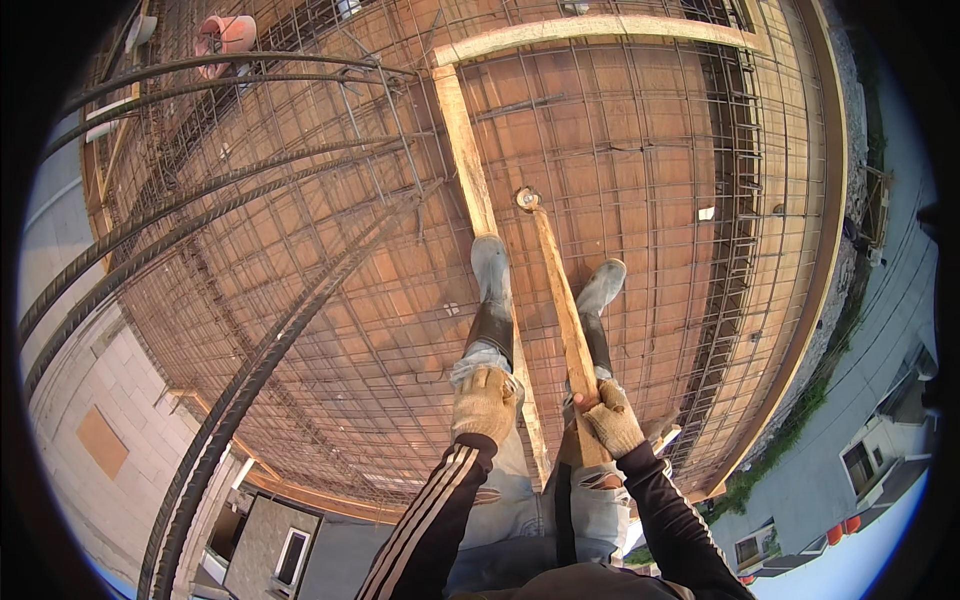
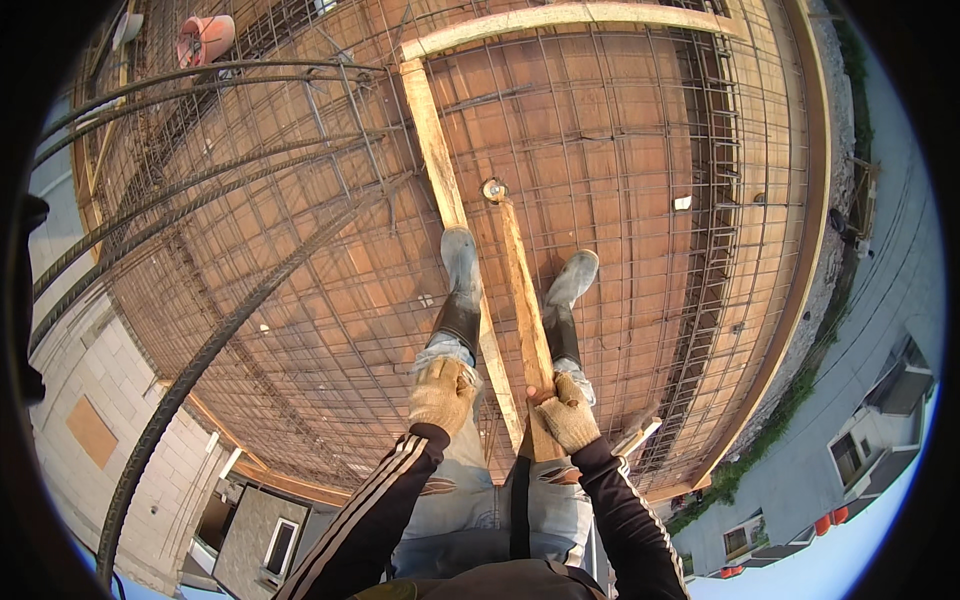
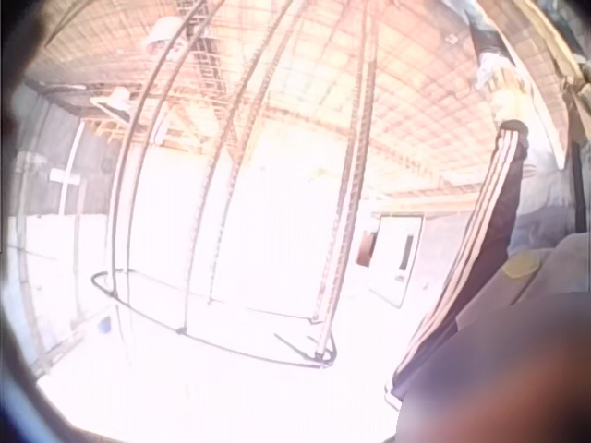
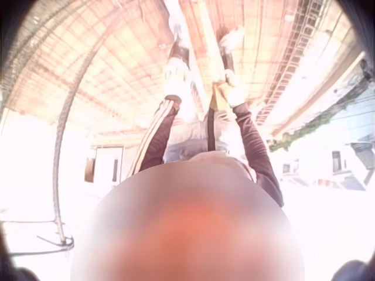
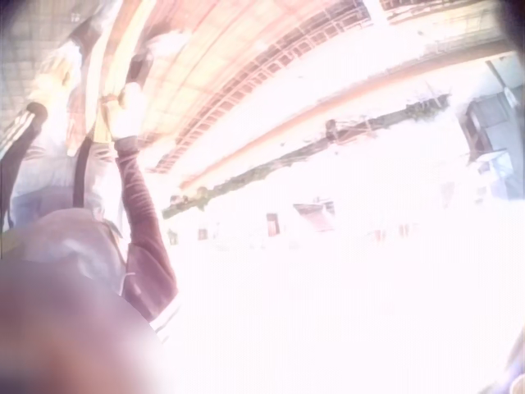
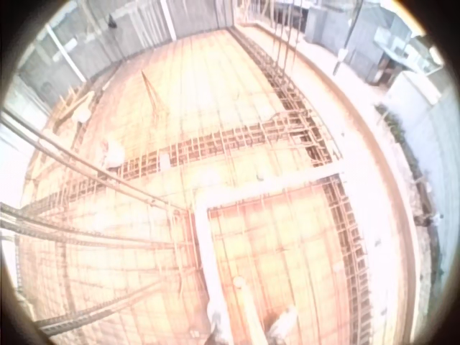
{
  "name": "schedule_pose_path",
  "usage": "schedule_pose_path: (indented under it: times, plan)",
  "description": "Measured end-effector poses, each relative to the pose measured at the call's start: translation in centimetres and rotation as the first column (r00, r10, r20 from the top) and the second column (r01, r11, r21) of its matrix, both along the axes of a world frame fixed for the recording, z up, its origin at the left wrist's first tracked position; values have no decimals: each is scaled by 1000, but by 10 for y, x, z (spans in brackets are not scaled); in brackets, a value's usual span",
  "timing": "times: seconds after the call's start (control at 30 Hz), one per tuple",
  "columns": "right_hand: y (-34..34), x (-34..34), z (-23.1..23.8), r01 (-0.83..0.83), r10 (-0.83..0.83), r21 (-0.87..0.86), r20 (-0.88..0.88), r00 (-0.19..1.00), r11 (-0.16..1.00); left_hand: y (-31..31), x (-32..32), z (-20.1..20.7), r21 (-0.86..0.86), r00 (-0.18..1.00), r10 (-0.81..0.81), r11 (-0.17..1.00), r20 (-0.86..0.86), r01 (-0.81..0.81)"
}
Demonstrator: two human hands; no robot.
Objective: The person walks across a rebar grid on a construction site and uses a wooden plank to push and adjust wooden formwork pieces. The person repositions the plank several times to align the formwork sections.
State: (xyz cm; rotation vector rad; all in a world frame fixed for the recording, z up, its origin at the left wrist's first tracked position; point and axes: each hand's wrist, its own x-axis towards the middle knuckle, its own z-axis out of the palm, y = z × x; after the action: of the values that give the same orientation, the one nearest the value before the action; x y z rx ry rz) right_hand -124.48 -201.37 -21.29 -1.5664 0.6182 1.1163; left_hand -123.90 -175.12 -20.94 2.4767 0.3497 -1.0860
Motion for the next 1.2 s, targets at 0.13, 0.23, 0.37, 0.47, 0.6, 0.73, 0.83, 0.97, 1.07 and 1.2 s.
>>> schedule_pose_path:
  times: [0.13,0.23,0.37,0.47,0.6,0.73,0.83,0.97,1.07,1.2]
  plan:
    - [0,36,12,141,-136,150,-44,990,979,-2,0,2,6,1000,-5,1000,26,5]
    - [15,80,11,283,-265,164,-125,956,945,-4,2,3,13,1000,11,1000,7,-11]
    - [48,131,-21,342,-331,148,-89,939,928,-2,1,4,-10,1000,17,1000,7,-16]
    - [70,164,-51,200,-200,11,-7,980,980,-1,0,3,-19,1000,18,1000,-9,-18]
    - [95,205,-83,233,-235,77,27,972,969,-2,-1,3,-7,1000,6,1000,1,-6]
    - [120,240,-117,413,-415,220,-38,909,884,-2,1,6,-20,998,32,999,-56,-33]
    - [129,262,-133,398,-384,215,-107,917,892,-2,0,5,-16,995,32,999,-96,-34]
    - [131,267,-120,443,-422,219,-137,896,870,2,-5,-1,-15,999,25,1000,-42,-26]
    - [122,250,-91,428,-409,233,-125,904,873,2,-7,-3,-28,999,11,1000,49,-9]
    - [104,222,-57,397,-377,191,-133,917,898,2,-3,-1,-26,998,-17,999,60,18]
